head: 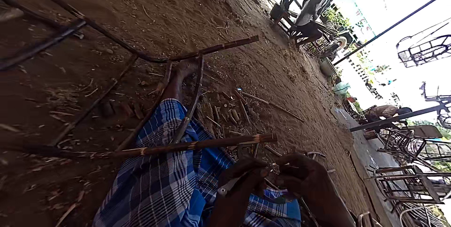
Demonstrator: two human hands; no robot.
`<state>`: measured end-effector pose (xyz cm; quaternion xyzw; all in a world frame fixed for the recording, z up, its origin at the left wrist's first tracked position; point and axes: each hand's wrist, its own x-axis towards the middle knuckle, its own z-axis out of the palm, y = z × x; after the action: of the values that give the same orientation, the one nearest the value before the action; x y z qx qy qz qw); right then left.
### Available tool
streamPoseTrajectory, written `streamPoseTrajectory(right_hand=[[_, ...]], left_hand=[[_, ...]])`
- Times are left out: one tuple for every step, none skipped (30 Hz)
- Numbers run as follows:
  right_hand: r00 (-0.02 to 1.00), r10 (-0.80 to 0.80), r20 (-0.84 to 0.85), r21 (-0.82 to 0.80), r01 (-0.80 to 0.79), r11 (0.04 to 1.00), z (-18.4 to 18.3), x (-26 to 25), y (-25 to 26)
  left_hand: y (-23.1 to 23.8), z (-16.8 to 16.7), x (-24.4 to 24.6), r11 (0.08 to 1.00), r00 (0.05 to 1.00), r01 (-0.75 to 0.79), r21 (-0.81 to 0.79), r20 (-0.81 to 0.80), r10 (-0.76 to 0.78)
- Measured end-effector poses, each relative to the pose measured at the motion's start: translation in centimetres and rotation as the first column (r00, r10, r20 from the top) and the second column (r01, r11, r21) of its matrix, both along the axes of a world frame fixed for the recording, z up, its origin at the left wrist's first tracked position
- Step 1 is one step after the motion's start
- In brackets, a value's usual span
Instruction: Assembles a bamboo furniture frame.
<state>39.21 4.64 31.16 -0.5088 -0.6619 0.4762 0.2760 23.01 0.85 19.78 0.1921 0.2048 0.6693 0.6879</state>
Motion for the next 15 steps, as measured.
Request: streamPoseTrajectory(right_hand=[[0.997, 0.007, 0.077, 0.058, -0.011, 0.998, 0.7, 0.0, 0.6], [0.985, 0.003, 0.171, 0.147, -0.029, 0.989, 1.2, 0.0, 1.2], [0.964, -0.014, 0.264, 0.241, -0.052, 0.969, 1.7, -0.1, 1.8], [0.939, -0.036, 0.341, 0.319, -0.079, 0.945, 2.2, -0.4, 2.4], [0.915, -0.062, 0.398, 0.377, -0.102, 0.921, 2.5, -0.7, 2.9], [0.888, -0.097, 0.450, 0.420, -0.114, 0.900, 2.8, -1.1, 3.3], [0.864, -0.126, 0.488, 0.449, -0.125, 0.885, 3.0, -1.5, 3.7], [0.847, -0.142, 0.512, 0.462, -0.132, 0.877, 3.2, -1.8, 4.1], [0.840, -0.147, 0.522, 0.466, -0.136, 0.874, 3.3, -2.0, 4.4], [0.833, -0.151, 0.532, 0.468, -0.141, 0.872, 3.4, -2.1, 4.7], [0.824, -0.156, 0.545, 0.466, -0.143, 0.873, 3.3, -2.1, 4.8], [0.813, -0.162, 0.560, 0.462, -0.144, 0.875, 3.3, -2.0, 4.9], [0.805, -0.168, 0.569, 0.459, -0.142, 0.877, 3.3, -2.0, 5.0], [0.800, -0.173, 0.575, 0.457, -0.139, 0.878, 3.3, -2.0, 5.1], [0.797, -0.177, 0.577, 0.455, -0.135, 0.880, 3.3, -2.0, 5.2]], left_hand=[[0.4, -0.3, -0.5, 0.995, 0.999, -0.030, -0.100, 0.024, 0.033], [0.8, -0.5, -1.0, 0.983, 0.998, -0.049, -0.178, 0.034, 0.056], [1.2, -0.7, -1.4, 0.969, 0.996, -0.066, -0.236, 0.038, 0.077], [1.5, -0.8, -1.6, 0.958, 0.995, -0.079, -0.274, 0.035, 0.092], [1.7, -0.8, -1.8, 0.954, 0.994, -0.088, -0.288, 0.034, 0.102], [1.9, -0.8, -1.9, 0.952, 0.993, -0.096, -0.291, 0.035, 0.111], [2.1, -0.8, -1.9, 0.948, 0.992, -0.107, -0.300, 0.032, 0.122], [2.3, -0.6, -2.0, 0.941, 0.991, -0.118, -0.316, 0.025, 0.132], [2.5, -0.4, -2.0, 0.933, 0.989, -0.130, -0.335, 0.024, 0.147], [2.6, -0.3, -1.9, 0.924, 0.986, -0.146, -0.353, 0.025, 0.166], [2.7, -0.2, -1.8, 0.915, 0.983, -0.159, -0.370, 0.027, 0.181], [2.7, -0.2, -1.7, 0.907, 0.981, -0.165, -0.388, 0.028, 0.191], [2.7, -0.2, -1.7, 0.897, 0.979, -0.169, -0.409, 0.032, 0.199], [2.9, -0.2, -1.6, 0.888, 0.978, -0.169, -0.427, 0.038, 0.204], [3.0, -0.3, -1.5, 0.885, 0.978, -0.162, -0.437, 0.048, 0.203]])
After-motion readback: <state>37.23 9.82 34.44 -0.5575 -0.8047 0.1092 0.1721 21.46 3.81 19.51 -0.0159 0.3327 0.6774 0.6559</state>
